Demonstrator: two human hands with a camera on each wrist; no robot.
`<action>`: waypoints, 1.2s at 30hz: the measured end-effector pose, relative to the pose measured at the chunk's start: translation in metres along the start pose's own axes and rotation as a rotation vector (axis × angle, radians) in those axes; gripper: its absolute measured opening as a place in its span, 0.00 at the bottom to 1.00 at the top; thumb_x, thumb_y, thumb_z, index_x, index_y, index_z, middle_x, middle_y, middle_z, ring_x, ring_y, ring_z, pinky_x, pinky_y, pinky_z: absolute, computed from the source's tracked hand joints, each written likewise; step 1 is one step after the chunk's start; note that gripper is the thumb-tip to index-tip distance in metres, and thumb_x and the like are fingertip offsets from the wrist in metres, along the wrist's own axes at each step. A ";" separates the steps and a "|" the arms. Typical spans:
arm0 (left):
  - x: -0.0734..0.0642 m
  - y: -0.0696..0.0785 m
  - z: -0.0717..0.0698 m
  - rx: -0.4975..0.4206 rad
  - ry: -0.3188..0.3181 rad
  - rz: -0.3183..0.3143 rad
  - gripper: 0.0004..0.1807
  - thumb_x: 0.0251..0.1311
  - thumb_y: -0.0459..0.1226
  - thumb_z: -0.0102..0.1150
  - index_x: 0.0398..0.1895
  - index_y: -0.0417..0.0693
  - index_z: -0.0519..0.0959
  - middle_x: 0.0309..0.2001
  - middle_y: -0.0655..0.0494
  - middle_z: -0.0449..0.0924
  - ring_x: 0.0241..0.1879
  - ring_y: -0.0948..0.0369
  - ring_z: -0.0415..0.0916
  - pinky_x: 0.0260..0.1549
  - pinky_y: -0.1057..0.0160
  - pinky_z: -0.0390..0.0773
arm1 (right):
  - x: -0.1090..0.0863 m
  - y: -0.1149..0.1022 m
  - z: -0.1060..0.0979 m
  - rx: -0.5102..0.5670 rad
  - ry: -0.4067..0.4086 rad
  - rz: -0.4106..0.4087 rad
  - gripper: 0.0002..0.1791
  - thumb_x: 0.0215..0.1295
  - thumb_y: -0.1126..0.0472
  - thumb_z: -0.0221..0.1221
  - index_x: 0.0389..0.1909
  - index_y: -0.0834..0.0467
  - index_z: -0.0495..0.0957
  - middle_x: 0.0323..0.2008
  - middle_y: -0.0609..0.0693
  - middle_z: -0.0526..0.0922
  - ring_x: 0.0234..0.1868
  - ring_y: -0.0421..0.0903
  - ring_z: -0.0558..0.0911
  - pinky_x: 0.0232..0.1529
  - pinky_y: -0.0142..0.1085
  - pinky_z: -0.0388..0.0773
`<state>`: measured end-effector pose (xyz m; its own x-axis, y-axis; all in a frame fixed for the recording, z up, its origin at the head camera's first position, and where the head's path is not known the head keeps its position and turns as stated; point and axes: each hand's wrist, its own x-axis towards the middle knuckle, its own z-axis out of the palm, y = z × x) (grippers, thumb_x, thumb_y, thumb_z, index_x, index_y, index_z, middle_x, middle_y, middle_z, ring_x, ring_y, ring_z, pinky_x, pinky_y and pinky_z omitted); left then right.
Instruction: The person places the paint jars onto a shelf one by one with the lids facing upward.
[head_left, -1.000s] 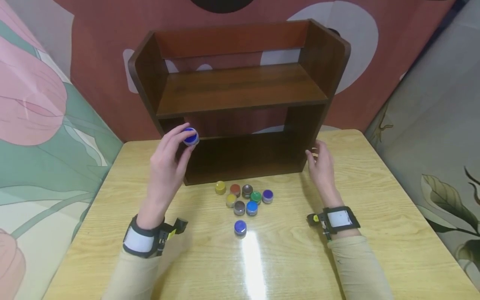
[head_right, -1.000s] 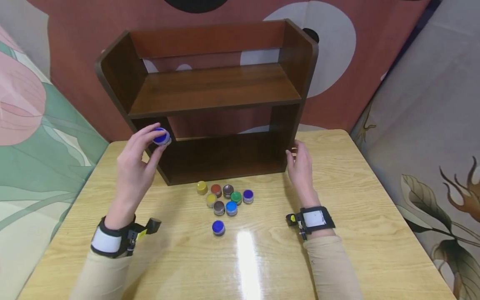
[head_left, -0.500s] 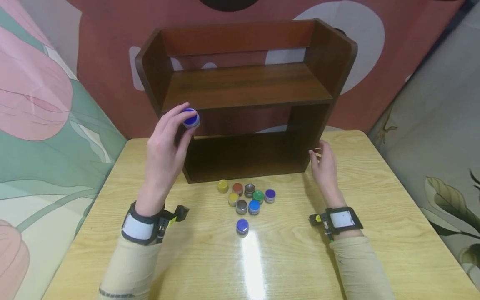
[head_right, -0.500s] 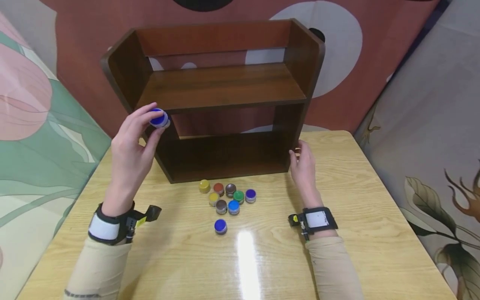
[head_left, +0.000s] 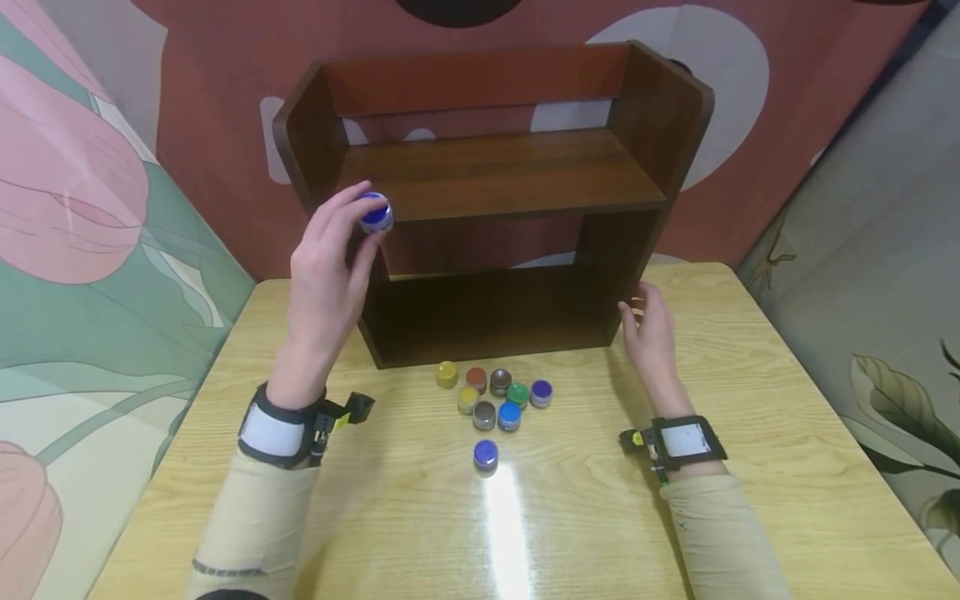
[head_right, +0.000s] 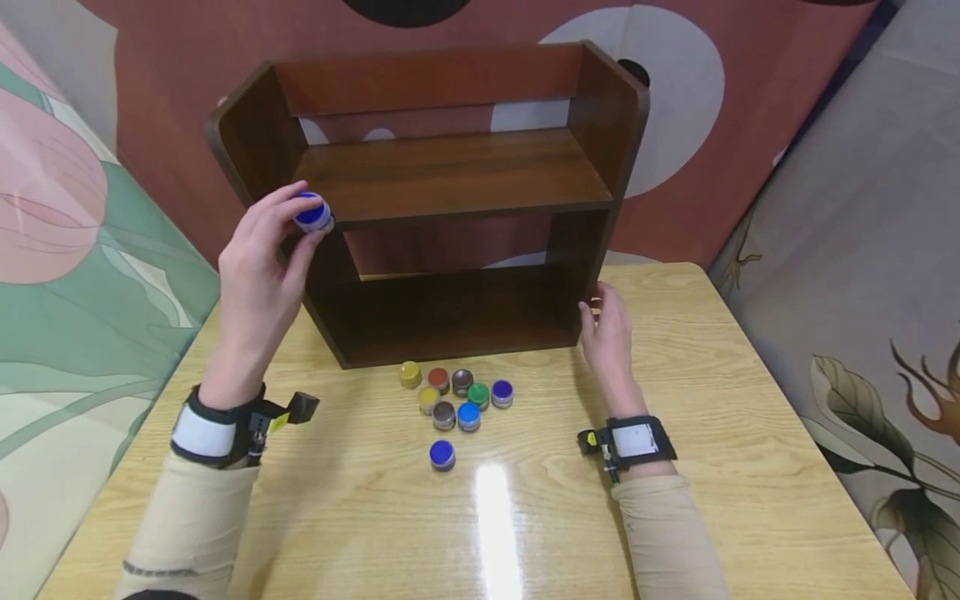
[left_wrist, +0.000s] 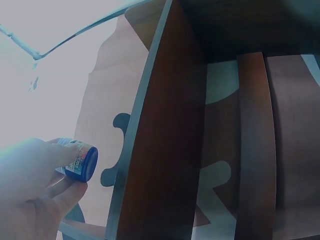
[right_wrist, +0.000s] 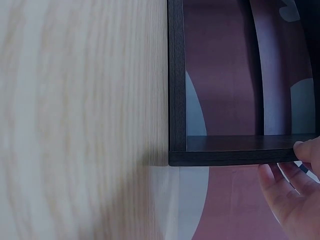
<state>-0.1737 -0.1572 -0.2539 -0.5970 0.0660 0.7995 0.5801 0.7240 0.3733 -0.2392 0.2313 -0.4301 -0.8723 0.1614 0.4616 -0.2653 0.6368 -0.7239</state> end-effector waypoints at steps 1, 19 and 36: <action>0.001 -0.001 0.000 -0.001 0.000 0.001 0.19 0.67 0.34 0.59 0.61 0.43 0.77 0.67 0.49 0.74 0.68 0.54 0.72 0.69 0.56 0.72 | 0.000 0.000 0.000 0.000 0.000 -0.001 0.19 0.74 0.66 0.52 0.62 0.69 0.67 0.56 0.69 0.77 0.54 0.65 0.80 0.54 0.58 0.81; 0.016 -0.004 0.012 0.058 -0.026 -0.085 0.20 0.69 0.34 0.56 0.64 0.46 0.75 0.70 0.50 0.72 0.71 0.56 0.69 0.70 0.58 0.70 | 0.000 -0.002 0.000 -0.011 -0.008 0.015 0.19 0.74 0.65 0.53 0.62 0.66 0.68 0.56 0.67 0.77 0.56 0.63 0.80 0.56 0.56 0.81; 0.029 -0.014 0.016 0.145 -0.085 -0.132 0.19 0.70 0.33 0.55 0.63 0.42 0.74 0.69 0.45 0.71 0.71 0.53 0.69 0.71 0.57 0.69 | 0.000 0.001 0.000 -0.015 -0.007 0.014 0.19 0.75 0.65 0.53 0.62 0.66 0.68 0.56 0.67 0.77 0.56 0.63 0.80 0.56 0.56 0.81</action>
<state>-0.2081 -0.1545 -0.2439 -0.7103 0.0173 0.7037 0.4117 0.8211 0.3954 -0.2391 0.2318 -0.4308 -0.8788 0.1653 0.4476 -0.2464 0.6460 -0.7224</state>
